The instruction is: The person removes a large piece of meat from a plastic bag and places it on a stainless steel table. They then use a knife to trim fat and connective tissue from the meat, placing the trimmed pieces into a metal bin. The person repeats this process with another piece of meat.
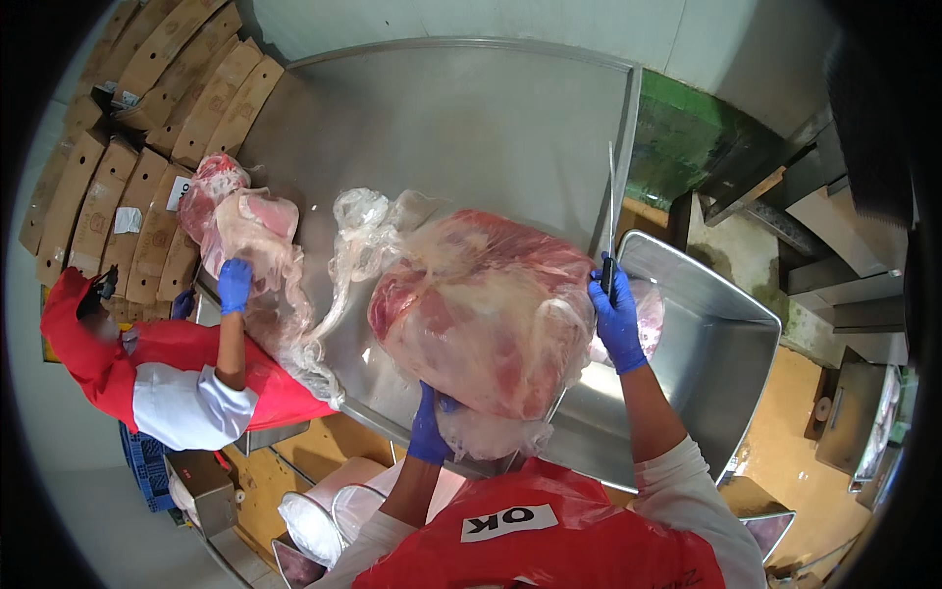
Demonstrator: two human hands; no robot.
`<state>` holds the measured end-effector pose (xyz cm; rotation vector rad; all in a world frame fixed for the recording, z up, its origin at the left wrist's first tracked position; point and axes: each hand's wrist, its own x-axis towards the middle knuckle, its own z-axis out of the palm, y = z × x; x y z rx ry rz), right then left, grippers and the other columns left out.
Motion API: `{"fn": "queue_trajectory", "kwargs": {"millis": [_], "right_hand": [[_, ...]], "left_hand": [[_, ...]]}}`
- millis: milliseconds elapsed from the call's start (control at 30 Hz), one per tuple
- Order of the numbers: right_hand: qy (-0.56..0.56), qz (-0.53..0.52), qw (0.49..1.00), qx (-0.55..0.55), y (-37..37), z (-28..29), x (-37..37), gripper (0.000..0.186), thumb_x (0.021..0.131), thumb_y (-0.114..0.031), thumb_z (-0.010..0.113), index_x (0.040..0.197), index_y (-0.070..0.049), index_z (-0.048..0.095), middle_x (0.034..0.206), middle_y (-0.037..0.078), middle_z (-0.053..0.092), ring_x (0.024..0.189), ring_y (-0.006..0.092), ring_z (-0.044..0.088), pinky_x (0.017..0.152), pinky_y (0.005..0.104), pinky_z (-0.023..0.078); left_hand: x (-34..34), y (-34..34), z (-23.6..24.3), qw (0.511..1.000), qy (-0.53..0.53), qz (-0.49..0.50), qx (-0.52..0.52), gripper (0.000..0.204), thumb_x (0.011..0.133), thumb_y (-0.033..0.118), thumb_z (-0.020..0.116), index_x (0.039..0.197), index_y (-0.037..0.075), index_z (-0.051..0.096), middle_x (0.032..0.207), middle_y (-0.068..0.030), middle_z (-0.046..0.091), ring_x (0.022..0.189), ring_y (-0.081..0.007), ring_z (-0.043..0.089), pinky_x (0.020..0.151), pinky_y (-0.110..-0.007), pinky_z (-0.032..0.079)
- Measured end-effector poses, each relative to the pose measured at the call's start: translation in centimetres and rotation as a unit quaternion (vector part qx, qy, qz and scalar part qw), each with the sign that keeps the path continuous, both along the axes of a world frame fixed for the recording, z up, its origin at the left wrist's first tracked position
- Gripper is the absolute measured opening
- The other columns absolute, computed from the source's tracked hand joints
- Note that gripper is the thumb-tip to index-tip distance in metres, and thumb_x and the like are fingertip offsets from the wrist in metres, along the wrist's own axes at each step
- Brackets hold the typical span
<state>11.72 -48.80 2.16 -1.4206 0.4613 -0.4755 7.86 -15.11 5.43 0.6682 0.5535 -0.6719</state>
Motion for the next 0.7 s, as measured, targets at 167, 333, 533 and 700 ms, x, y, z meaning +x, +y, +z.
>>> {"fn": "queue_trajectory", "kwargs": {"millis": [167,333,533,700], "right_hand": [[0.024,0.009,0.998,0.049,-1.6,-0.7,3.6,0.033,0.101,-0.017,0.060,0.129,-0.001,0.055,0.107,0.000,0.059,0.098,0.0109,0.055,0.090,0.0270,0.046],[0.145,0.024,0.989,-0.033,-6.0,-0.1,10.2,0.037,0.097,-0.028,0.062,0.118,0.002,0.060,0.101,0.010,0.066,0.093,0.0161,0.059,0.084,0.0304,0.048],[0.109,0.023,0.987,0.112,-11.9,-0.2,18.8,0.041,0.093,-0.033,0.064,0.111,0.004,0.063,0.094,0.012,0.068,0.083,0.0177,0.060,0.076,0.0340,0.050],[0.124,-0.011,0.991,0.050,-16.7,-0.6,20.2,0.044,0.091,-0.033,0.067,0.113,0.005,0.063,0.095,0.012,0.069,0.082,0.0174,0.060,0.076,0.0340,0.050]], "left_hand": [[2.7,-1.9,2.6,1.000,0.003,0.023,0.013,0.045,0.101,0.041,0.055,0.132,0.008,0.057,0.117,-0.0085,0.068,0.104,-0.0262,0.066,0.096,-0.041,0.054],[7.8,-3.8,2.3,0.996,-0.087,-0.020,-0.026,0.023,0.101,0.030,0.056,0.107,0.010,0.065,0.093,-0.0054,0.068,0.085,-0.0195,0.067,0.085,-0.035,0.055],[20.3,-11.7,4.7,0.940,-0.264,-0.134,-0.170,0.021,0.102,0.026,0.053,0.089,0.011,0.060,0.077,0.0000,0.056,0.075,-0.0146,0.058,0.078,-0.030,0.052],[26.2,-25.9,18.4,0.919,-0.391,-0.008,0.055,0.016,0.097,0.026,0.059,0.096,0.011,0.065,0.081,-0.0018,0.061,0.084,-0.0178,0.062,0.080,-0.032,0.053]]}}
